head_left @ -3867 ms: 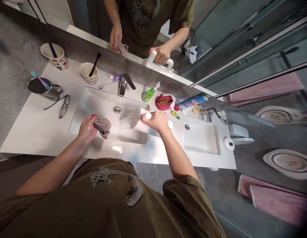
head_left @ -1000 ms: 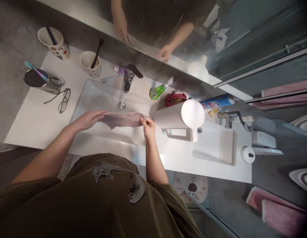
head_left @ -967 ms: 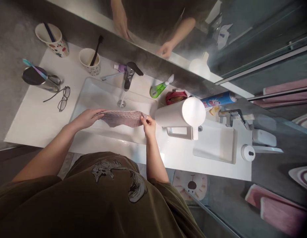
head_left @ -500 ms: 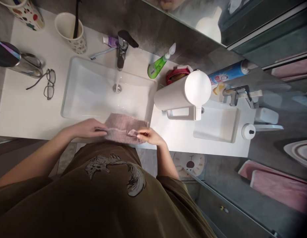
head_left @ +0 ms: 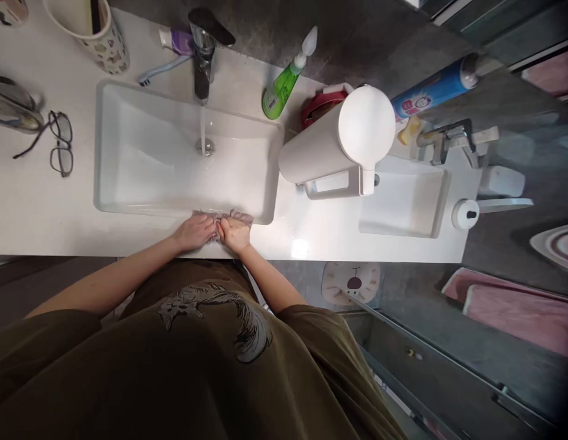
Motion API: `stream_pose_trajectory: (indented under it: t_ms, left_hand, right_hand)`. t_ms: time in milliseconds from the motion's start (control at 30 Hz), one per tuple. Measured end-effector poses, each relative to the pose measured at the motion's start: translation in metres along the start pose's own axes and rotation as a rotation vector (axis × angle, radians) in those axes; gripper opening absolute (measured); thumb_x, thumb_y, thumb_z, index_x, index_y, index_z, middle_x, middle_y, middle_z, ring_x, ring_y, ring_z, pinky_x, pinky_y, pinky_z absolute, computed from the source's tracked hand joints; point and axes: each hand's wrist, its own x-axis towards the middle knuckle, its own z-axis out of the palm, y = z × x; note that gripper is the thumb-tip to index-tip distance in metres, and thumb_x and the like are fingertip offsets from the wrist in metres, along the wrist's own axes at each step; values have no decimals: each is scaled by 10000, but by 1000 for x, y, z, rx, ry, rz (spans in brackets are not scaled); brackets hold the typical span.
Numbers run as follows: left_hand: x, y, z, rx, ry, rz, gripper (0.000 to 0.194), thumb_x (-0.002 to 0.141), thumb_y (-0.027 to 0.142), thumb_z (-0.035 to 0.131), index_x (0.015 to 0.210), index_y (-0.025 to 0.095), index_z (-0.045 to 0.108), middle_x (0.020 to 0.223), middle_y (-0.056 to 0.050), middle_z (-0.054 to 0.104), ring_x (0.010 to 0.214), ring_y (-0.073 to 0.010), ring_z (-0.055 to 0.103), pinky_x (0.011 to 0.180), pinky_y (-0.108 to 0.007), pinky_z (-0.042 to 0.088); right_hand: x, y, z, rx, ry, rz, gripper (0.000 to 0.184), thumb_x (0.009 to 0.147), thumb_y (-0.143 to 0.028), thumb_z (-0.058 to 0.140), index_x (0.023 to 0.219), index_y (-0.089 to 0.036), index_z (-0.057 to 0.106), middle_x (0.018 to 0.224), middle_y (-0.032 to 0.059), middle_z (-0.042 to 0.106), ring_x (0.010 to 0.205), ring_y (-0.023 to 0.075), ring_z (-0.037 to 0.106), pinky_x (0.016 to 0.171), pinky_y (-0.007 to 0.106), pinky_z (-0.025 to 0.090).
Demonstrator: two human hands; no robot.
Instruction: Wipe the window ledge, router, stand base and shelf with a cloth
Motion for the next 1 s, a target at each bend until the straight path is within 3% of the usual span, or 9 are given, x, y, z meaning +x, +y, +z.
stream_pose_trajectory:
  t_ms: [133,233,367,500,633,767,867,1000]
  left_hand:
    - [27,-13,-27,86,-88,-264,207,947,294,478,966,167,641,961,-122,651,902,-255,605,746,-338,431]
    - [28,-20,-56,97,40,-353,223,957,296,451,1028,165,617,1046,-123,646,939,-253,614,743,-325,436]
    - [-1,-22,-93,10,310,-385,246,966,342,420,1021,168,585,1022,-106,631,945,-239,598,768,-316,444]
    - [-48,-9,-108,-132,363,-362,294,948,436,445,939,173,575,890,-61,608,799,-195,572,722,-289,435]
    - [-92,6,-97,-245,219,-325,365,923,519,461,876,182,592,801,-27,604,708,-165,548,676,-261,409]
    - [-117,7,-76,-290,4,-329,360,915,507,454,871,191,620,816,-28,653,745,-177,586,683,-250,407]
    - [-121,2,-64,-222,-135,-360,296,908,435,462,886,198,640,901,-50,698,822,-205,621,704,-259,417]
    - [-110,-7,-56,-105,-246,-393,239,898,351,473,935,200,654,1008,-85,712,917,-242,646,723,-278,430]
  right_hand:
    - [34,3,-16,-38,84,146,399,1053,-430,323,1002,-171,622,951,91,689,797,171,592,640,267,301]
    - [45,11,-35,67,254,220,382,1040,-462,363,905,-180,581,909,70,657,788,159,566,647,257,308]
    - [29,29,-67,384,519,201,451,1009,-558,346,727,-218,436,738,2,533,700,133,478,663,250,338]
    - [-6,29,-89,684,619,119,484,946,-625,406,666,-235,343,649,-45,409,647,115,428,662,242,366]
    - [-41,18,-87,767,512,106,457,888,-598,525,657,-221,412,632,-53,431,644,110,453,662,229,386]
    - [-57,18,-69,676,244,90,422,875,-546,567,639,-212,462,598,-51,460,594,106,452,612,217,366]
    - [-56,19,-59,472,52,111,304,904,-422,588,702,-203,533,609,-37,538,569,110,487,598,217,343]
    - [-47,13,-58,153,-159,138,126,942,-306,583,906,-193,627,767,28,697,691,155,615,654,238,344]
